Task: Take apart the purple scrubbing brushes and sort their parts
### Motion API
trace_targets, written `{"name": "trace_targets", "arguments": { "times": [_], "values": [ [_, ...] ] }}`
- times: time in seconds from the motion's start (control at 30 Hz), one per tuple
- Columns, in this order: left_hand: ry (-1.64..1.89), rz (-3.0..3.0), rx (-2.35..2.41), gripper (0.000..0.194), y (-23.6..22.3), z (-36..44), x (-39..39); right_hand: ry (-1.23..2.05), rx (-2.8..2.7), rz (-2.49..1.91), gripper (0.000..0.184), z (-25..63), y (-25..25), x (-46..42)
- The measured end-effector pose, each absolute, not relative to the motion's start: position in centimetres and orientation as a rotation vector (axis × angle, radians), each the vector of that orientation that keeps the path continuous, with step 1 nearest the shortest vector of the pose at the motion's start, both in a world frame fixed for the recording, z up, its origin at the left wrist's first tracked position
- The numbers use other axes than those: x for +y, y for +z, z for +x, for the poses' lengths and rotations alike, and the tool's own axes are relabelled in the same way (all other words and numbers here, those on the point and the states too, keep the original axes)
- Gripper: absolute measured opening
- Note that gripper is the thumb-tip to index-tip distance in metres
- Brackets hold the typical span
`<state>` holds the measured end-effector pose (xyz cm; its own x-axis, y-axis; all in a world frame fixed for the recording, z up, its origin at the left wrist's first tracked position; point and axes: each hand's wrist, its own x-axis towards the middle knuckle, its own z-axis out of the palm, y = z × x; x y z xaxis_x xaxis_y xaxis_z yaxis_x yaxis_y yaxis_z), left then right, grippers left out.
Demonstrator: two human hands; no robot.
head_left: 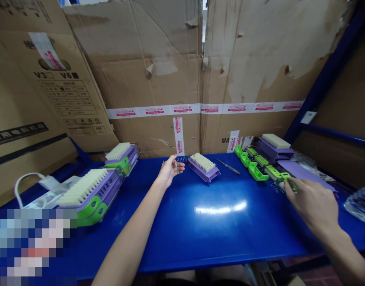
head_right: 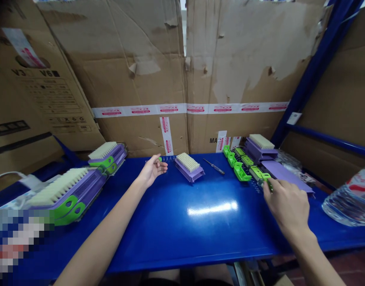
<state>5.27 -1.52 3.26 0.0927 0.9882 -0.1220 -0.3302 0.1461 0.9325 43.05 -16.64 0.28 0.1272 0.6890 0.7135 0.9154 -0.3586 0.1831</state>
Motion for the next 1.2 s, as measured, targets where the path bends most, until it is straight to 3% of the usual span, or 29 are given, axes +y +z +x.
{"name": "trace_targets", "arguments": {
  "times": [0.27,0.57,0.97,1.2],
  "values": [
    [1.195,0.888,0.968,0.046,3.4,5.3,-1.7,-1.088,-1.607,-2.444,0.028,42.1,0.4,-17.1],
    [1.186,0.912,0.962,0.047,3.5,5.3,-1.7,-1.132,-1.567,-2.324,0.037,41.7,0.4,-16.6],
    [1.165,0.948,0.973,0.047,3.6,5.5,-2.0,-0.936,-1.668,-2.452,0.027,40.9,1.0,-17.0],
    [1.172,0.967,0.969,0.047,3.3,5.6,-1.9,-0.969,-1.730,-2.300,0.023,42.1,0.4,-17.3]
  ]
}}
